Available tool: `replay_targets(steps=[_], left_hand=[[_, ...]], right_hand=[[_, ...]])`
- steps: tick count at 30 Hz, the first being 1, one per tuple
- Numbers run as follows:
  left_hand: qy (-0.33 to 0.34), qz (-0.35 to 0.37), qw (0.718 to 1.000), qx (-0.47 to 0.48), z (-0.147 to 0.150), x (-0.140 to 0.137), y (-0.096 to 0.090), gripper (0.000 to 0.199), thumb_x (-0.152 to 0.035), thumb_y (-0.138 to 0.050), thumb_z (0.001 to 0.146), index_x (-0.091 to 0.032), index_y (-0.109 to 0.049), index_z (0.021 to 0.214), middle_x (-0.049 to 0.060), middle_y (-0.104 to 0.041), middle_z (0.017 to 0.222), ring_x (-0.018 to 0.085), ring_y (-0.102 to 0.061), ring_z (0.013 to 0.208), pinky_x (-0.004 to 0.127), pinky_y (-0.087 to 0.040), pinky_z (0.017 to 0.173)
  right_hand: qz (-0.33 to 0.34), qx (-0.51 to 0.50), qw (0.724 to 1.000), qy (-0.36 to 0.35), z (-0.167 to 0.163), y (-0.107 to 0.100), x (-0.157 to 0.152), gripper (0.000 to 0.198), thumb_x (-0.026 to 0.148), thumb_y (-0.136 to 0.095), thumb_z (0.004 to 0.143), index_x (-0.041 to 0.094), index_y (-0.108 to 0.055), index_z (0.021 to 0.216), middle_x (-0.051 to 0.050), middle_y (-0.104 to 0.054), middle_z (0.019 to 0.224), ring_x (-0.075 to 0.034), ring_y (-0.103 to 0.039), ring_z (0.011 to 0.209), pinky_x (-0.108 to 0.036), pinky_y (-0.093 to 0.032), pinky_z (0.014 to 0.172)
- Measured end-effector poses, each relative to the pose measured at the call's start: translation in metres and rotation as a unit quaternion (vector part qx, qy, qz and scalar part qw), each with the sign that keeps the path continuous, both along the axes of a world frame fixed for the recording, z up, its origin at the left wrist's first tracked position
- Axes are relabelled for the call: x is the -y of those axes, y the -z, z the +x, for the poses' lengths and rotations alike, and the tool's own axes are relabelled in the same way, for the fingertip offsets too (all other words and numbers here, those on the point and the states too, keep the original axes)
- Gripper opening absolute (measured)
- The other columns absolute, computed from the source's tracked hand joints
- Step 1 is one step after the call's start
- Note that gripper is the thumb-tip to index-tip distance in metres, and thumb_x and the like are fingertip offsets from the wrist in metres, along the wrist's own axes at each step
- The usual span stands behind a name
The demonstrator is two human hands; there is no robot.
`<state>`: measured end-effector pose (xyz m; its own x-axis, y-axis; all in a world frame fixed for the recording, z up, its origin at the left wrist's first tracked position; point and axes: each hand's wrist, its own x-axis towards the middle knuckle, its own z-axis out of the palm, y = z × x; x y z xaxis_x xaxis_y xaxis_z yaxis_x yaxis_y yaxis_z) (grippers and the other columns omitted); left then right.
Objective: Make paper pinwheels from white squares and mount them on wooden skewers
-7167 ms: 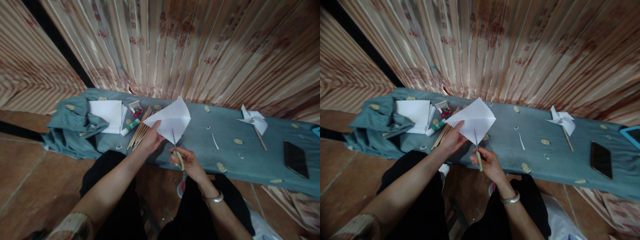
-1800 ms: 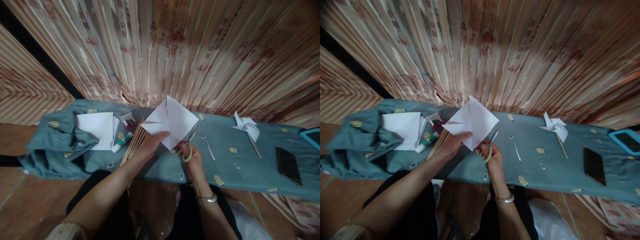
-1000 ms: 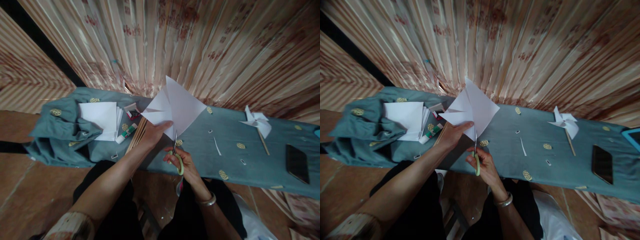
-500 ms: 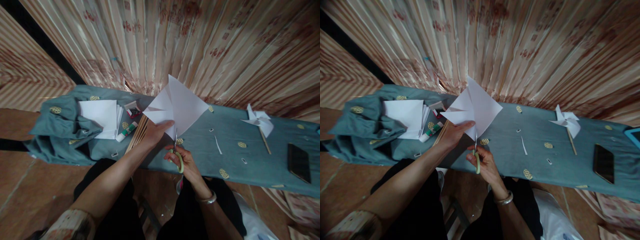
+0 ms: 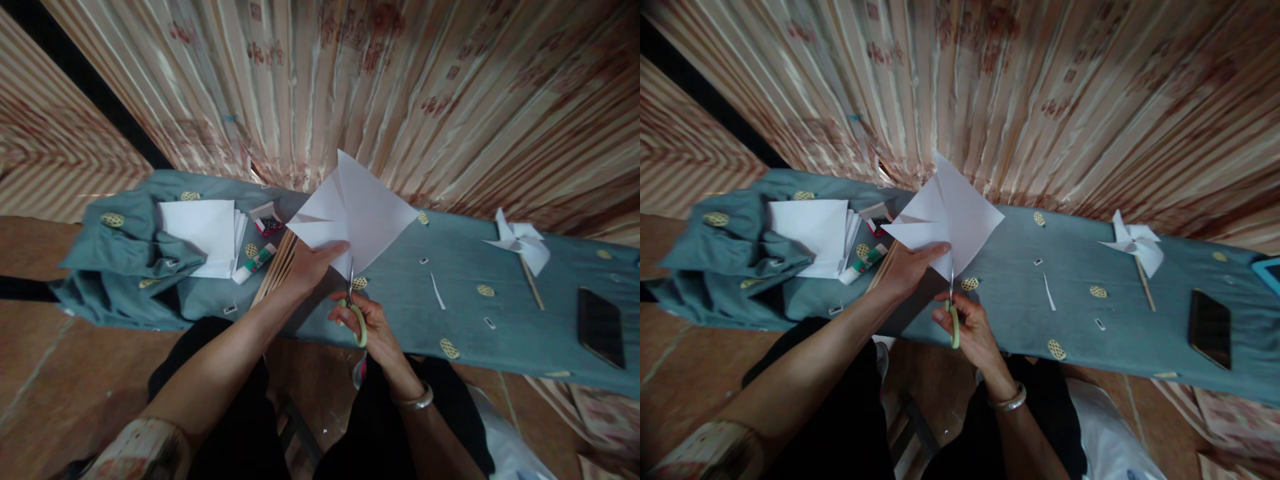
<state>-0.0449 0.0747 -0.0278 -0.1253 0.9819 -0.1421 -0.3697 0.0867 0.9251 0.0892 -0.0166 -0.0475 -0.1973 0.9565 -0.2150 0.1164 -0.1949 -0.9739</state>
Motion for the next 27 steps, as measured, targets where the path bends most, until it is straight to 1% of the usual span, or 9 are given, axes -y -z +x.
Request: replay_targets(steps=[3, 9, 15, 19, 24, 27], left_hand=[[0.004, 0.0, 1.0, -0.001, 0.0, 0.0, 0.001, 0.036, -0.026, -0.084, 0.057, -0.014, -0.07, 0.088, 0.007, -0.074, 0.09, 0.022, -0.069, 0.08, 0.035, -0.054, 0.076], [0.003, 0.014, 1.0, 0.004, -0.001, 0.0, 0.0, 0.039, -0.024, -0.084, 0.056, -0.016, -0.07, 0.092, 0.006, -0.074, 0.09, 0.021, -0.068, 0.08, 0.035, -0.054, 0.079], [0.002, 0.007, 1.0, -0.001, -0.001, 0.0, -0.003, 0.032, -0.023, -0.083, 0.058, -0.017, -0.069, 0.086, 0.004, -0.073, 0.088, 0.019, -0.067, 0.079, 0.033, -0.054, 0.078], [0.009, 0.009, 1.0, -0.005, -0.002, 0.0, -0.006, 0.033, -0.023, -0.082, 0.057, -0.015, -0.069, 0.086, 0.006, -0.073, 0.092, 0.02, -0.067, 0.082, 0.035, -0.053, 0.081], [0.009, 0.014, 1.0, -0.012, -0.003, 0.001, -0.01, 0.029, -0.023, -0.081, 0.059, -0.014, -0.068, 0.084, 0.006, -0.072, 0.09, 0.018, -0.065, 0.077, 0.035, -0.053, 0.081], [0.008, 0.01, 1.0, -0.008, -0.003, 0.0, -0.009, 0.03, -0.022, -0.081, 0.058, -0.014, -0.068, 0.083, 0.005, -0.071, 0.086, 0.017, -0.064, 0.075, 0.033, -0.052, 0.078]], right_hand=[[-0.004, -0.009, 1.0, 0.007, -0.001, 0.0, 0.0, 0.039, 0.057, -0.069, 0.077, 0.023, -0.071, 0.096, 0.0, -0.067, 0.069, -0.016, -0.055, 0.064, -0.027, -0.043, 0.061], [0.0, -0.013, 1.0, 0.008, -0.001, 0.0, 0.0, 0.038, 0.056, -0.07, 0.077, 0.022, -0.071, 0.095, 0.0, -0.066, 0.069, -0.016, -0.054, 0.064, -0.027, -0.041, 0.058], [0.002, -0.007, 1.0, 0.009, -0.001, 0.001, 0.0, 0.039, 0.056, -0.071, 0.076, 0.021, -0.069, 0.095, 0.0, -0.064, 0.067, -0.015, -0.052, 0.063, -0.026, -0.042, 0.059], [-0.006, -0.018, 1.0, 0.012, -0.003, 0.004, 0.001, 0.04, 0.055, -0.073, 0.074, 0.02, -0.068, 0.094, 0.001, -0.061, 0.065, -0.013, -0.051, 0.061, -0.025, -0.04, 0.057], [-0.012, -0.031, 0.999, 0.021, -0.004, 0.004, 0.002, 0.04, 0.054, -0.075, 0.073, 0.019, -0.068, 0.093, 0.003, -0.058, 0.062, -0.012, -0.049, 0.057, -0.024, -0.038, 0.054], [-0.027, -0.04, 0.998, 0.034, -0.005, 0.003, 0.001, 0.041, 0.054, -0.077, 0.07, 0.019, -0.069, 0.09, 0.003, -0.057, 0.059, -0.011, -0.049, 0.055, -0.023, -0.038, 0.052]])
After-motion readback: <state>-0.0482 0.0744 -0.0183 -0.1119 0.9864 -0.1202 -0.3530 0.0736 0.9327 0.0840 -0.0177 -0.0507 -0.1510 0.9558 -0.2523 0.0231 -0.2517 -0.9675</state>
